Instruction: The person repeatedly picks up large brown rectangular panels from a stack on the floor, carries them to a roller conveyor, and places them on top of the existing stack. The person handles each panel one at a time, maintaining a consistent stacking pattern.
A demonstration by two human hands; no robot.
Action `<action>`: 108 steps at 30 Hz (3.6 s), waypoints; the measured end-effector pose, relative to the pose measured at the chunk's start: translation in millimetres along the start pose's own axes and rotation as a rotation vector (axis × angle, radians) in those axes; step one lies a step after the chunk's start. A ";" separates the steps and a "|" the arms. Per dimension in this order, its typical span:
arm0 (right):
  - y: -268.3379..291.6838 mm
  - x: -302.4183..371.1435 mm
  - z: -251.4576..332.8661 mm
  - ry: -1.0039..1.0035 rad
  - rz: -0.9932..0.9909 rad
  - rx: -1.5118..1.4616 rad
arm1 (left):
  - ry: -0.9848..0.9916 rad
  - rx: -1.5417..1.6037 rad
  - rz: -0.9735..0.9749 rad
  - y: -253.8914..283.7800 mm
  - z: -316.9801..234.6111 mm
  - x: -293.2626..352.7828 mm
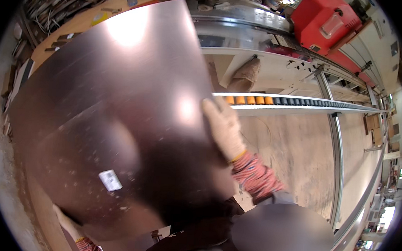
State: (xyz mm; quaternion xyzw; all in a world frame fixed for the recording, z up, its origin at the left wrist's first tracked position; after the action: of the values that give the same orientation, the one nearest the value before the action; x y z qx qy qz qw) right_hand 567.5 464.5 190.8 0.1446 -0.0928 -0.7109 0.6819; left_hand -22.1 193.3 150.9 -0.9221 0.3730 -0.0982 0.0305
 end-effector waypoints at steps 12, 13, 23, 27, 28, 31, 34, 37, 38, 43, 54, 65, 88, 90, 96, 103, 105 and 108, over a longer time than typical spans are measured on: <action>286.5 -78.9 -74.3 -0.246 -0.181 0.538 | 0.211 -0.054 0.520 -321.6 19.9 38.8; 299.6 -82.5 -79.8 -0.256 -0.188 0.561 | 0.232 -0.095 0.540 -333.2 22.2 39.3; 369.8 -118.1 -137.0 -0.398 -0.189 0.650 | 0.359 -0.361 0.611 -418.9 52.0 41.6; 366.9 -104.6 -114.8 -0.271 -0.256 0.750 | 0.402 -0.290 0.633 -433.3 64.0 35.3; 355.4 -91.6 -100.9 -0.001 -0.306 0.891 | 0.410 -0.264 0.640 -430.0 68.8 35.2; 293.9 -10.7 -31.2 -0.145 -0.158 0.500 | 0.441 -0.259 0.571 -430.4 67.2 40.7; 223.5 103.8 -12.8 0.177 -0.117 0.624 | 0.436 -0.248 0.623 -437.0 74.5 35.6; 135.7 122.1 -4.0 0.286 0.213 0.271 | 0.429 -0.266 0.660 -446.0 69.1 38.3; 125.2 124.8 17.2 0.460 0.148 0.344 | 0.415 -0.261 0.687 -449.3 67.4 38.2; 104.4 136.0 5.9 0.648 -0.115 0.437 | 0.429 -0.243 0.777 -455.8 65.3 39.3; 114.8 139.2 -4.6 0.578 -0.144 0.478 | 0.501 -0.220 0.906 -544.1 71.9 -29.5; 196.3 137.2 -35.9 0.422 -0.035 0.436 | 0.499 -0.212 0.892 -637.9 82.9 30.2; 441.1 150.5 -129.9 0.353 -0.483 0.594 | 0.358 -0.348 0.939 -826.1 166.5 193.5; 461.5 151.3 -139.8 0.349 -0.556 0.536 | 0.326 -0.352 0.928 -845.6 168.7 219.7; 525.3 146.1 -167.4 0.303 -0.763 0.582 | 0.056 -0.470 0.941 -901.5 192.1 242.2; 469.7 138.5 -94.5 0.430 -0.208 0.474 | -0.121 -0.487 0.919 -966.2 207.8 299.4; 430.1 128.1 -95.8 0.470 -0.063 0.403 | -0.027 -0.564 0.929 -977.4 217.0 318.8; 444.3 123.6 -123.7 0.400 -0.179 0.519 | -0.058 -0.555 0.934 -1017.2 216.5 342.7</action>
State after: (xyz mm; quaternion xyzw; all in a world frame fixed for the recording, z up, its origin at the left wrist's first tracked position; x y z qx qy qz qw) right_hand 1024.0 326.0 210.9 0.4576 -0.1218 -0.6782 0.5620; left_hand 956.3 684.2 124.9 -0.6341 0.7538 0.0536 -0.1636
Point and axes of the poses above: each hand's wrist, its own x-axis away from the middle knuckle, its own y-axis out of the back of the hand, z = x × y, the point moved 6 cm from there along -x, towards the middle knuckle, and after that the axes turned 12 degrees about z, right-handed, at the moved point
